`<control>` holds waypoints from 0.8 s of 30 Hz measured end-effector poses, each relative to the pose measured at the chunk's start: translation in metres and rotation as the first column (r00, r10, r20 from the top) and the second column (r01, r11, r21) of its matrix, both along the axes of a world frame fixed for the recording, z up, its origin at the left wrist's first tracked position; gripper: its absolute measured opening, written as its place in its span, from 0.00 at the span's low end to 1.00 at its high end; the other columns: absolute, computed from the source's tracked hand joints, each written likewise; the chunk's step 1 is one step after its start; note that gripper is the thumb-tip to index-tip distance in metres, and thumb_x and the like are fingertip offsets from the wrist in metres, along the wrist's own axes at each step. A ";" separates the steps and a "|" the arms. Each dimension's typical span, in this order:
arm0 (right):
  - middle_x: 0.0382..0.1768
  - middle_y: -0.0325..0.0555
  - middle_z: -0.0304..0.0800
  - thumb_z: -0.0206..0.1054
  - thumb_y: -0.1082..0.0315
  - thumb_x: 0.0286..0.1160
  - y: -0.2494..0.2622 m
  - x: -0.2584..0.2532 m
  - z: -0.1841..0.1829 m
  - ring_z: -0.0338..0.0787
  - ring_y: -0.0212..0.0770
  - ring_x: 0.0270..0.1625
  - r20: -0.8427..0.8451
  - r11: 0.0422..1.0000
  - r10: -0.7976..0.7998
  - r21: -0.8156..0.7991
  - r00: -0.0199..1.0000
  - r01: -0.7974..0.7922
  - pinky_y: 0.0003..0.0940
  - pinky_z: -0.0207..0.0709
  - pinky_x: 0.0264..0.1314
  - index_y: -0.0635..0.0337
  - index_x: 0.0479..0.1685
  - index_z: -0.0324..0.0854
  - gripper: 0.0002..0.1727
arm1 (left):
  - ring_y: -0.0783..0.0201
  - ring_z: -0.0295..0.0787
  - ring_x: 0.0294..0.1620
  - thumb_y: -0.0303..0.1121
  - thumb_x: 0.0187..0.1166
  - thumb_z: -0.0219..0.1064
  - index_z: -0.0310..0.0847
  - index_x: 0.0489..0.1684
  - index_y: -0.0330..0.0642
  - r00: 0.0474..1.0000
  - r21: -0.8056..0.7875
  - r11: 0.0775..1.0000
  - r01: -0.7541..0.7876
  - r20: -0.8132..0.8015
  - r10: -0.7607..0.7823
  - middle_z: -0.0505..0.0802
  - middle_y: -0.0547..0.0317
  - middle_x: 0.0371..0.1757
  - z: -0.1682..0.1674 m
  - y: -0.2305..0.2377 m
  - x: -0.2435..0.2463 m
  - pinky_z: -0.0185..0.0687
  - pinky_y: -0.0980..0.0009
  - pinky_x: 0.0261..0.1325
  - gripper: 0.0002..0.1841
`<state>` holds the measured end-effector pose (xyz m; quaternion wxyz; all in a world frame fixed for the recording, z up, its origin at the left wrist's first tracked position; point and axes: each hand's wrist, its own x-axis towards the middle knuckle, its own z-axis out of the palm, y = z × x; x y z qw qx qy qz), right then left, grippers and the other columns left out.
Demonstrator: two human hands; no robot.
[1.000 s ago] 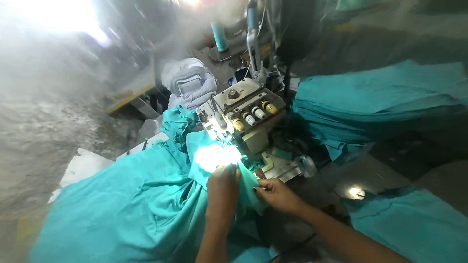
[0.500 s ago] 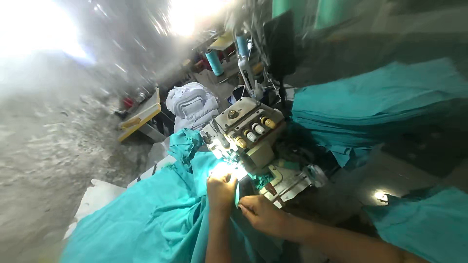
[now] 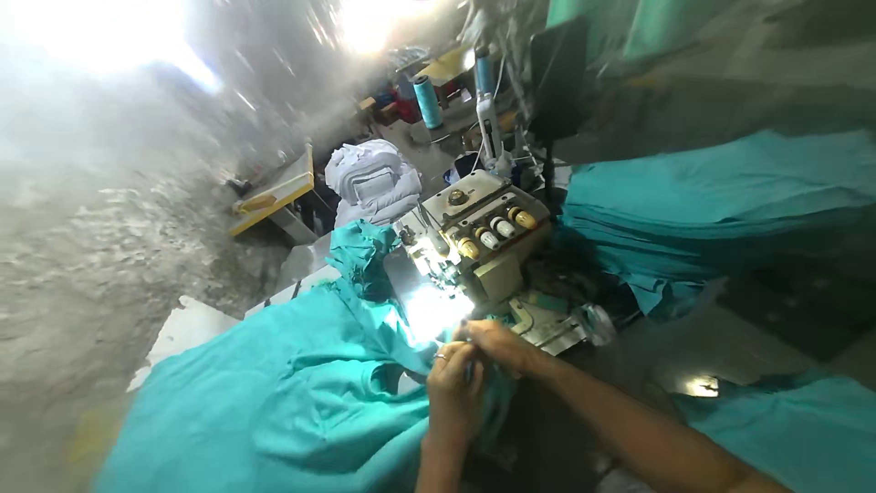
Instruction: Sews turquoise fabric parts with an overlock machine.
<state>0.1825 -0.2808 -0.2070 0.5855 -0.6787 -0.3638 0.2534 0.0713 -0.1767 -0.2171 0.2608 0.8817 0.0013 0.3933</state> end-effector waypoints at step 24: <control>0.75 0.70 0.77 0.59 0.71 0.86 -0.116 -0.085 0.003 0.78 0.51 0.78 -0.155 0.737 -0.013 -0.669 0.988 -0.095 0.37 0.64 0.83 0.80 0.76 0.70 0.25 | 0.52 0.93 0.49 0.45 0.89 0.56 0.78 0.65 0.33 0.560 -0.072 0.926 0.370 -0.778 -0.284 0.93 0.44 0.51 0.158 0.019 -0.104 0.88 0.53 0.54 0.23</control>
